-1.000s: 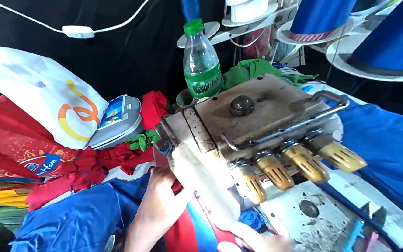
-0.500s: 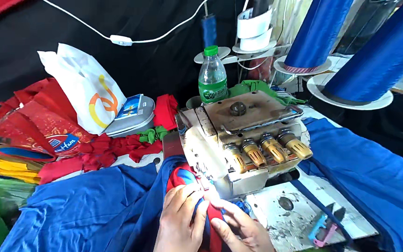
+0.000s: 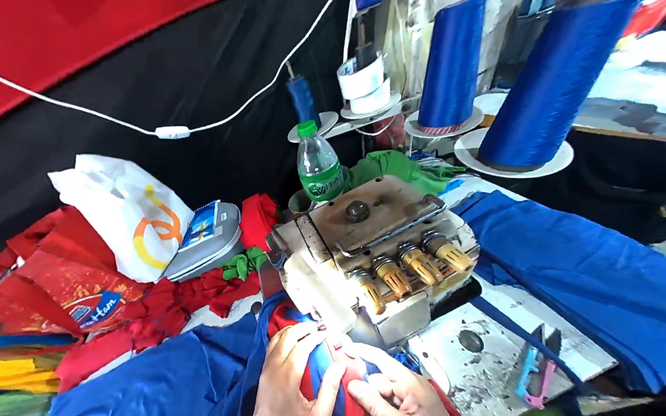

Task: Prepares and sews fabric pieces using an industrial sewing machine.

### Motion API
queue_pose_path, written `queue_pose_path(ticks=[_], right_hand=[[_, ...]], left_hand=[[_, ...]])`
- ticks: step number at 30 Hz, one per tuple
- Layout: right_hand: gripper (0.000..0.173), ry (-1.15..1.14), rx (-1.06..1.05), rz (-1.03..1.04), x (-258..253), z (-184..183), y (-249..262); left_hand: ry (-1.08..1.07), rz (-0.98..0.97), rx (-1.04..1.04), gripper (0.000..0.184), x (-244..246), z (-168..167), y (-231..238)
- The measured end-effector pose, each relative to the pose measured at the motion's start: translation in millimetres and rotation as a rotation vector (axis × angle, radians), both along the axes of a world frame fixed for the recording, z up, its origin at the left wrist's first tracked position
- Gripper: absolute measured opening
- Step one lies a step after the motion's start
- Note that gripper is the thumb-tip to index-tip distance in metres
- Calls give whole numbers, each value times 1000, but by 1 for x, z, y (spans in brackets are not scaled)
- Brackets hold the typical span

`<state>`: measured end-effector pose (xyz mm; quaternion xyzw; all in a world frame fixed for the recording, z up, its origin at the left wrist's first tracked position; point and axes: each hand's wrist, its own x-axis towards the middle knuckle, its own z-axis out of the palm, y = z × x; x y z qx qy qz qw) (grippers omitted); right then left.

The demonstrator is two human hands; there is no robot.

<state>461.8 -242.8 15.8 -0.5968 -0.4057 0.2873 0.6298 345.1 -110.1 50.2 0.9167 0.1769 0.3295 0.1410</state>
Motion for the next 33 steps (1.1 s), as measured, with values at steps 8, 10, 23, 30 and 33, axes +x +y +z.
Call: queue_pose_path(ticks=[8,10,23,30,33], right_hand=[[48,47,44,30,-4,-10,-1],[51,69,71,26,-5,-14,-2],[22,-61,228,-9,1,-31,-15],[25,-3,289,137,8,-39,-11],[22,62,277,131,9,-37,-13]], left_hand=[[-85,48,95,35,5,-7,9],[-75,56,80,35,5,-5,6],[-67,195,24,17,-20,-17,-64],[24,166,-90,23,-9,9,-76],[166,173,-107,44,-9,15,-77]])
